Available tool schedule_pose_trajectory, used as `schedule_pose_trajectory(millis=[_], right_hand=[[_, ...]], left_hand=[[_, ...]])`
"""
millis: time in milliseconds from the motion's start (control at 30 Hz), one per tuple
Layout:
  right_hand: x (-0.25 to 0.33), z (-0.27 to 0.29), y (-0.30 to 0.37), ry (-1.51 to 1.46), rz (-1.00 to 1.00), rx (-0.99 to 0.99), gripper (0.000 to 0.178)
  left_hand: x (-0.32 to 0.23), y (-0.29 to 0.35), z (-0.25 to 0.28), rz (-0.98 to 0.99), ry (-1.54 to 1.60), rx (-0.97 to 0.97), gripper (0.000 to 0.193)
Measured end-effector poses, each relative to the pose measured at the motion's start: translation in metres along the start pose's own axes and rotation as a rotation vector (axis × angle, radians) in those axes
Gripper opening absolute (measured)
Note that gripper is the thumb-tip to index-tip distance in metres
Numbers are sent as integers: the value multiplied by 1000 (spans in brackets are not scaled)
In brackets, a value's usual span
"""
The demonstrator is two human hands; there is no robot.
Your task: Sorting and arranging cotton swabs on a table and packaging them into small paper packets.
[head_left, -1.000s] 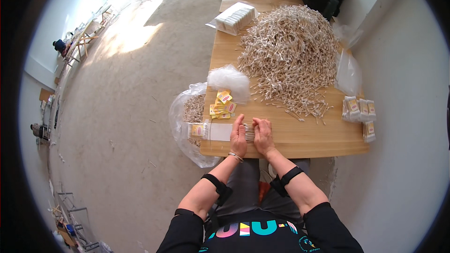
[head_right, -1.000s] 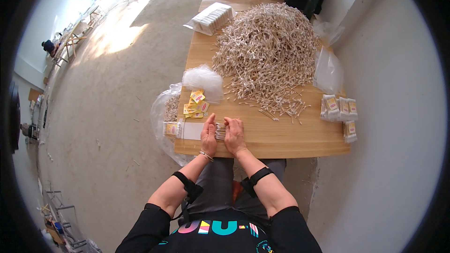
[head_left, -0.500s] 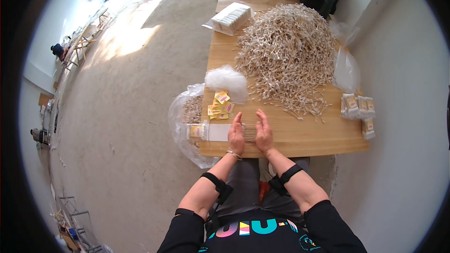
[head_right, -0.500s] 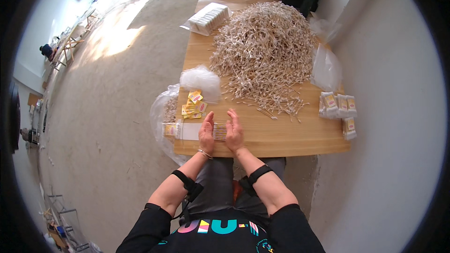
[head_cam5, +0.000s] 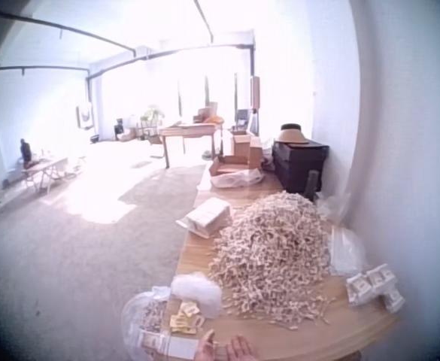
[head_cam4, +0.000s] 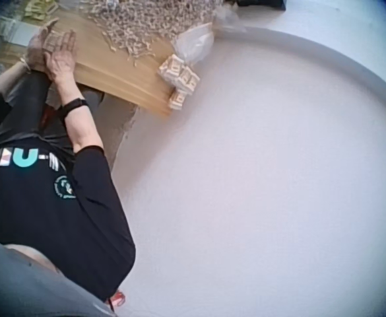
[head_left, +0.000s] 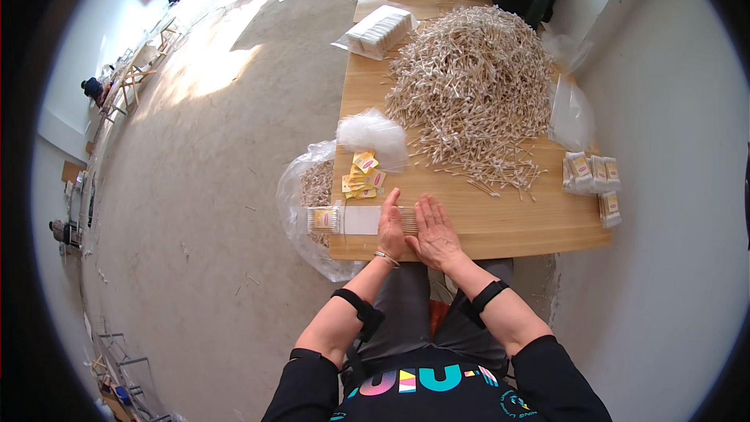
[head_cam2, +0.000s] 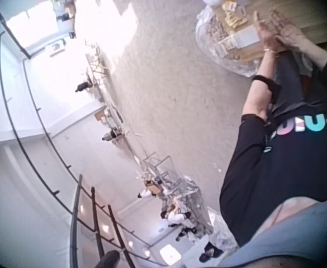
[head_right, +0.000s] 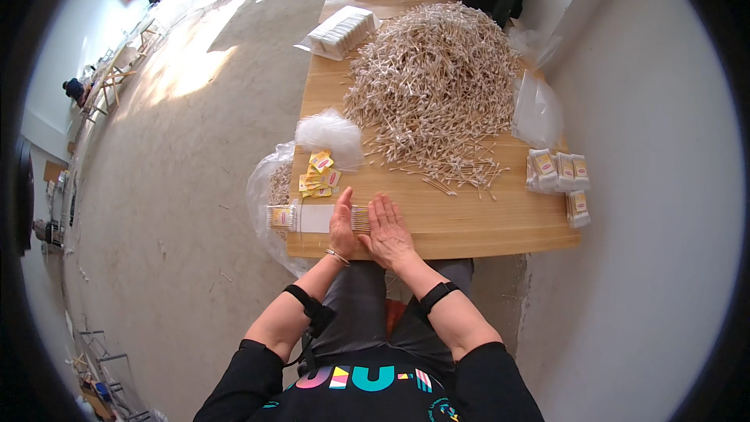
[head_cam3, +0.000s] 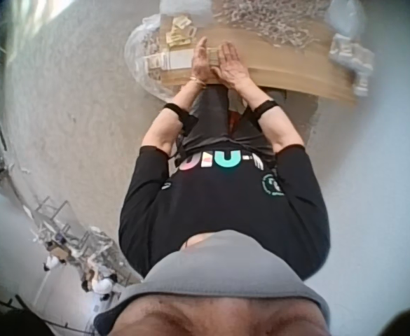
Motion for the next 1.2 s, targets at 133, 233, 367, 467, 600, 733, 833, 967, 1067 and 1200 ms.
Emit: schedule_pose_trajectory(millis=[133,233,367,467,600,733,833,967,1067,1200], right_hand=[[0,1,1,-15,19,-29,83],[5,3,1,-71,-37,-24,85],[7,7,-1,-27,-38,-6,88],[7,8,-1,-20,-10,27,89],[2,7,0,-24,-35,39,94],[3,6,-1,36,-23,52,98],[3,6,-1,7,-22,67,98],[2,-1,-1,-10,-2,-24,97],[2,-2,0,0,-5,-21,96],[1,-3,-1,-23,-10,-9,96]], left_hand=[[4,2,0,75,221,-15,58],[8,3,1,132,386,-29,60],[10,5,2,111,357,-25,59],[5,8,6,41,221,-69,51],[-20,22,19,-130,-205,-6,42],[-39,47,44,-311,-843,273,46],[-50,49,40,-269,-942,344,48],[-47,52,39,-306,-970,362,49],[-45,53,39,-346,-970,351,50],[-47,52,37,-328,-989,344,55]])
Point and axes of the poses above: each hand's wrist, its own y-axis away from the middle knuckle, its own z-axis out of the back of the hand, x = y × z, the point moved 1 cm from there along -y, towards the middle knuckle, and after that the axes turned 4 degrees about -y, right-handed, at the moved point
